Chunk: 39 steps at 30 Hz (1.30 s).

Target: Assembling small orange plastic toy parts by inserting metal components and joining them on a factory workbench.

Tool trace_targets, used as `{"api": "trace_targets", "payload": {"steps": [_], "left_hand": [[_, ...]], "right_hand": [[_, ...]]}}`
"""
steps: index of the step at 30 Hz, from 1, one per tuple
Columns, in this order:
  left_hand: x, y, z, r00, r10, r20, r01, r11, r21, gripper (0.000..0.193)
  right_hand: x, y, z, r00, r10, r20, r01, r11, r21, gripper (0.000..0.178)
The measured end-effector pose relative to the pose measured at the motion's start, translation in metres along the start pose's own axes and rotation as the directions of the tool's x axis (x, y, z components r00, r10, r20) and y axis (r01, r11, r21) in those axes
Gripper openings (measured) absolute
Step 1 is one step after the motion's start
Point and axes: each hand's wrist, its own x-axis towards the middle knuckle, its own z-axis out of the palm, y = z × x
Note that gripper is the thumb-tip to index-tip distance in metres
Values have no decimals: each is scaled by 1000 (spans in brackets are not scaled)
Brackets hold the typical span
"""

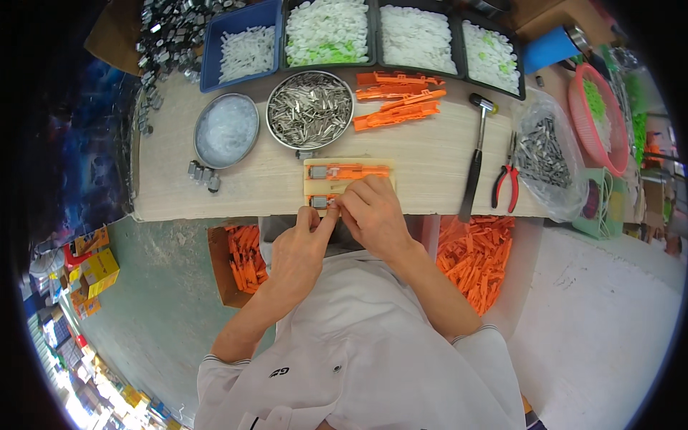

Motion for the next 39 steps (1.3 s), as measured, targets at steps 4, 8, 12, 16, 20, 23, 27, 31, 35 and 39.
{"api": "trace_targets", "payload": {"steps": [4, 8, 12, 16, 20, 23, 27, 31, 35, 39], "left_hand": [[-3, -11, 10, 973, 44, -227, -90, 977, -196, 46], [7, -4, -3, 973, -176, -152, 55, 810, -583, 45], [22, 2, 4, 947, -320, -21, 110, 388, -915, 33], [29, 4, -1, 914, -373, 162, 200, 63, -978, 24], [34, -1, -5, 918, -329, 223, 253, 53, -966, 21], [38, -1, -9, 915, -361, 180, 217, 64, -974, 15], [49, 8, -9, 874, -458, 160, 152, -56, -987, 17], [48, 11, -3, 877, -455, 154, 117, -109, -987, 19], [43, 10, 1, 872, -456, 179, 142, -114, -983, 20], [43, 9, 0, 872, -454, 182, 164, -79, -983, 21]], "right_hand": [[24, 22, -24, 999, 46, -21, -44, 995, 88, 13], [92, 102, -63, 932, 138, -335, -176, 981, -86, 11], [138, 176, -87, 945, 46, -323, -198, 869, -454, 18], [150, 184, -89, 972, 167, -165, -232, 796, -559, 15], [141, 177, -91, 972, 33, -233, -153, 840, -520, 13], [116, 129, -65, 945, 61, -320, -135, 967, -214, 11], [42, 28, -23, 859, 508, -64, -430, 784, 449, 6], [13, -27, -4, 767, 638, 72, -426, 422, 801, 10], [6, -29, 2, 737, 669, 94, -394, 314, 864, 11], [5, -29, 3, 738, 668, 92, -385, 305, 871, 11]]}}
